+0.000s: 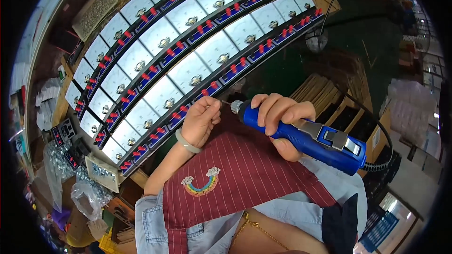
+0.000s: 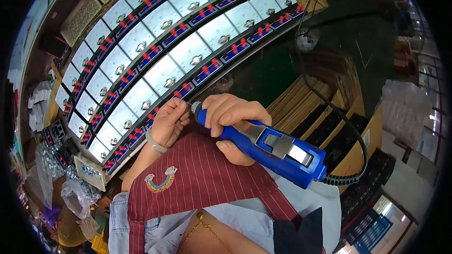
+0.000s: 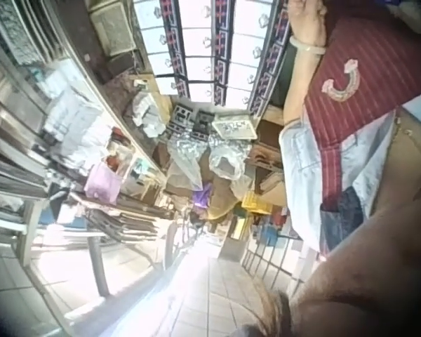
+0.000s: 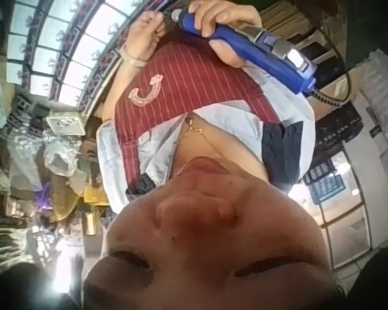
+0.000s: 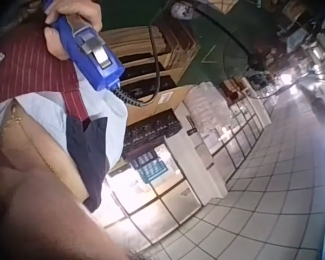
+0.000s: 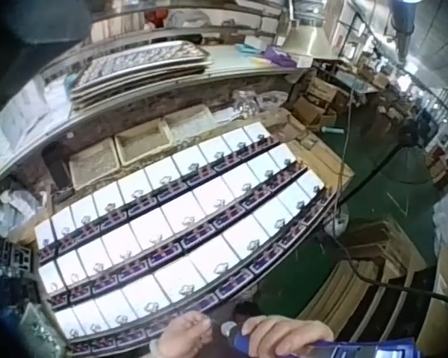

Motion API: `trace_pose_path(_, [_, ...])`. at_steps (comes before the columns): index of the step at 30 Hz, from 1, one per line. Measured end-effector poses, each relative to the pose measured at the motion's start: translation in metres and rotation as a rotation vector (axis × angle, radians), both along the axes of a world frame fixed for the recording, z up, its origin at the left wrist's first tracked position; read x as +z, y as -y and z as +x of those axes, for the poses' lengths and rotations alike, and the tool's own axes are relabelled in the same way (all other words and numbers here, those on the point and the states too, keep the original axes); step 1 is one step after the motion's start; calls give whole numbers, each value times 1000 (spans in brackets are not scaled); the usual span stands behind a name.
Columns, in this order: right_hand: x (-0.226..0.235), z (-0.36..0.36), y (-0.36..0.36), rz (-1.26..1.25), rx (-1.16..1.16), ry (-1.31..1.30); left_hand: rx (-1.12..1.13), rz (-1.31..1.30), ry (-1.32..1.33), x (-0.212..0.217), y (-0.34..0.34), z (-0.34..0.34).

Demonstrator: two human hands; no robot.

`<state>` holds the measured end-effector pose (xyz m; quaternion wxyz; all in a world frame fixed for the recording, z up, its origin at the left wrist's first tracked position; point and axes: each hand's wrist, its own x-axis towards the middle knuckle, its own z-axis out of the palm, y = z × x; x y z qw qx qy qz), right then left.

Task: Assembling or testing electronic meter components using an electric screwdriver.

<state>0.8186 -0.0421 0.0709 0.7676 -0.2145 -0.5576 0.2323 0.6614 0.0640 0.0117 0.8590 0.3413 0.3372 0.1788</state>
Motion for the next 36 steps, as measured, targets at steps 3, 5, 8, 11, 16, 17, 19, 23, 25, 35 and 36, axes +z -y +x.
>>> trace_pose_path(3, [4, 58, 10, -34, 37, 5, -39, -52, 129, -13, 9, 52])
trace_pose_path(5, [6, 88, 12, -57, 95, 17, -110, -101, 274, -12, 18, 81])
trace_pose_path(8, [5, 115, 16, -69, 126, 2, 15, -144, 163, 16, 31, 114])
trace_pose_path(11, [-2, 130, 6, -126, 235, -16, 119, -163, 205, 4, 32, 119])
trace_pose_path(16, [-5, 126, -10, -193, 226, -2, 267, -247, 243, -3, 31, 118])
trace_pose_path(17, [-5, 124, -14, -182, 247, -23, 277, -255, 245, -5, 29, 116])
trace_pose_path(19, [-3, 118, -18, -176, 283, -45, 238, -278, 261, -9, 25, 108])
trace_pose_path(23, [0, 105, -35, -253, 390, -88, 130, -318, 404, -24, 12, 88])
trace_pose_path(25, [-6, 96, -48, -274, 366, -26, 90, -383, 442, -29, 4, 75])
trace_pose_path(35, [-60, 48, -108, -237, 48, 418, 30, -45, 95, -49, -12, 19])
trace_pose_path(36, [-64, 46, -110, -243, 53, 422, 26, 17, 93, -50, -12, 17])
